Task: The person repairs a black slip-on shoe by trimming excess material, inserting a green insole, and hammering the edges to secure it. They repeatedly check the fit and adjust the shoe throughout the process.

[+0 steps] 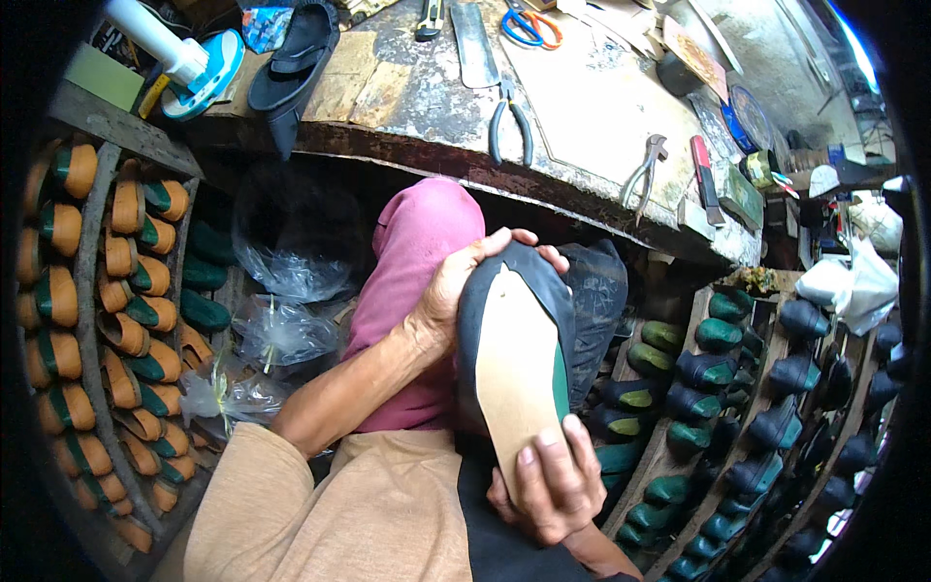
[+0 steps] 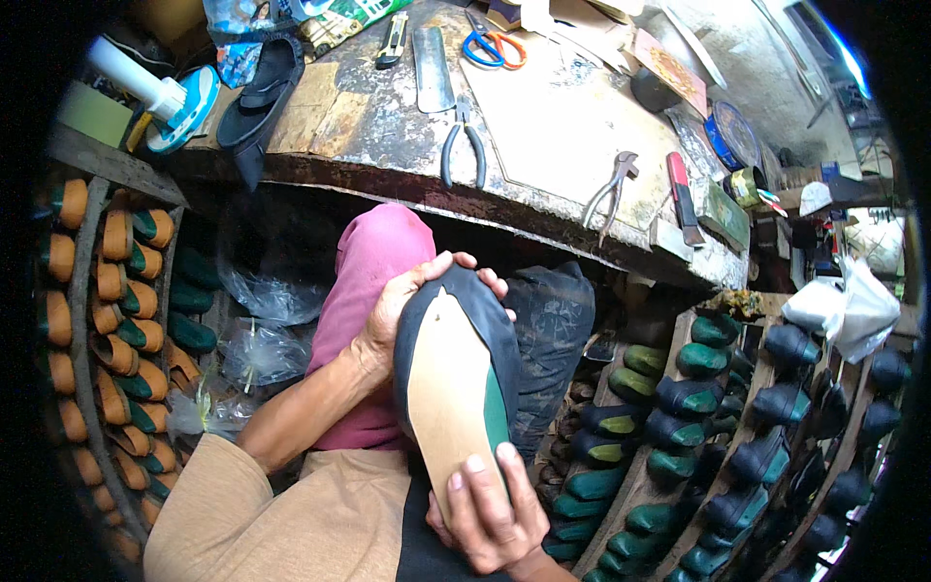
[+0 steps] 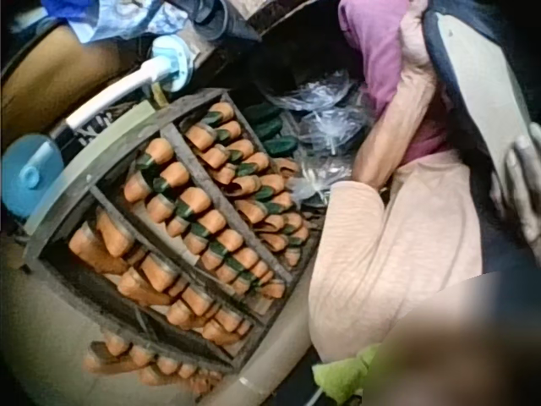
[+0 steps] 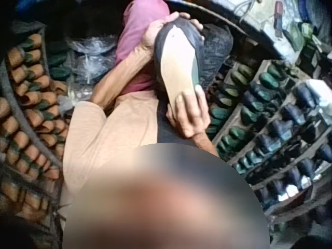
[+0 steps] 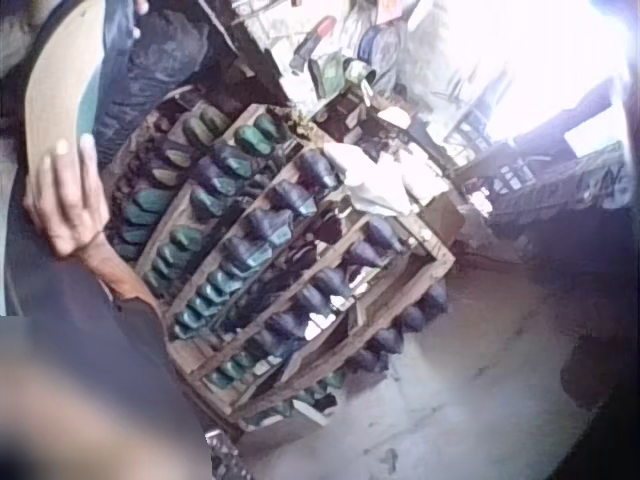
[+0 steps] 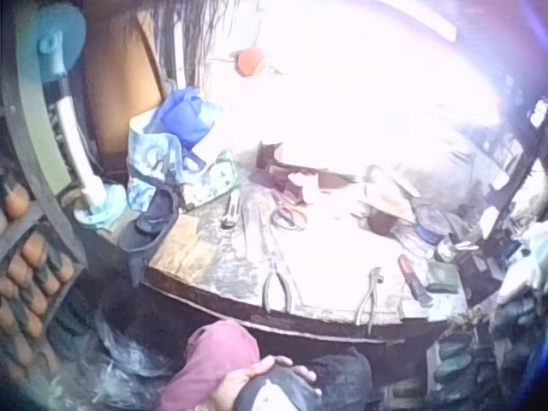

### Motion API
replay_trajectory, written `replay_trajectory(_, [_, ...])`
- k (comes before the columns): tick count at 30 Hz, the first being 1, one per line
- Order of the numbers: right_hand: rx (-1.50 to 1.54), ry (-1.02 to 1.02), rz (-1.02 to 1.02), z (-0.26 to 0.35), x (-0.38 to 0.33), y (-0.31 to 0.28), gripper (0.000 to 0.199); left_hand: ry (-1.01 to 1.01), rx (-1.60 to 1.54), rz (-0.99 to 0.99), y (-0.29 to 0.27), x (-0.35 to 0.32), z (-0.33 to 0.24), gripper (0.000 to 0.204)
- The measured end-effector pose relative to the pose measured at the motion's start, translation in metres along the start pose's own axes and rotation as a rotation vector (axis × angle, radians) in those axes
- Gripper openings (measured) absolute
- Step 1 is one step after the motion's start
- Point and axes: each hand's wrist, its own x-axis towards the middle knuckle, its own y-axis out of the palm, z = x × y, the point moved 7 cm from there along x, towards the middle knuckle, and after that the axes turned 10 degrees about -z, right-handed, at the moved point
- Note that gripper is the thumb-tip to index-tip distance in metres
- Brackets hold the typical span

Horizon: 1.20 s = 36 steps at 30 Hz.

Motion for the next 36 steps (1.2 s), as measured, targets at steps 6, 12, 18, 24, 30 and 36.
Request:
replay_trajectory(6, [-0.034,0.077,0.202,-0.013,0.032,0.002,0.056,-0.026,0.119,-0.173,-0.005,0.004,-0.002,0.034])
replay_trajectory(12, [0.058,0.212,0.164,-0.029,0.076,0.018,0.055,0.080,0.095,-0.079,-0.005,0.016,-0.027,0.026])
replay_trajectory(18, [0.046,0.134,0.143,-0.023,0.068,0.022,0.059,0.076,0.009,-0.108,0.000,0.013,-0.035,0.030])
replay_trajectory(24, [0.303,0.540,-0.200,-0.064,-0.002,0.020,0.054,0.213,0.176,-0.094,-0.007,0.009,-0.034,0.050])
replay_trajectory(30, [1.706,1.821,-0.311,-0.070,-0.121,0.056,0.086,0.292,0.378,0.198,0.033,-0.014,-0.022,0.055])
replay_trajectory(36, [1.981,1.767,-0.059,-0.043,-0.141,0.061,0.090,0.127,0.192,0.228,0.032,-0.015,0.010,0.054])
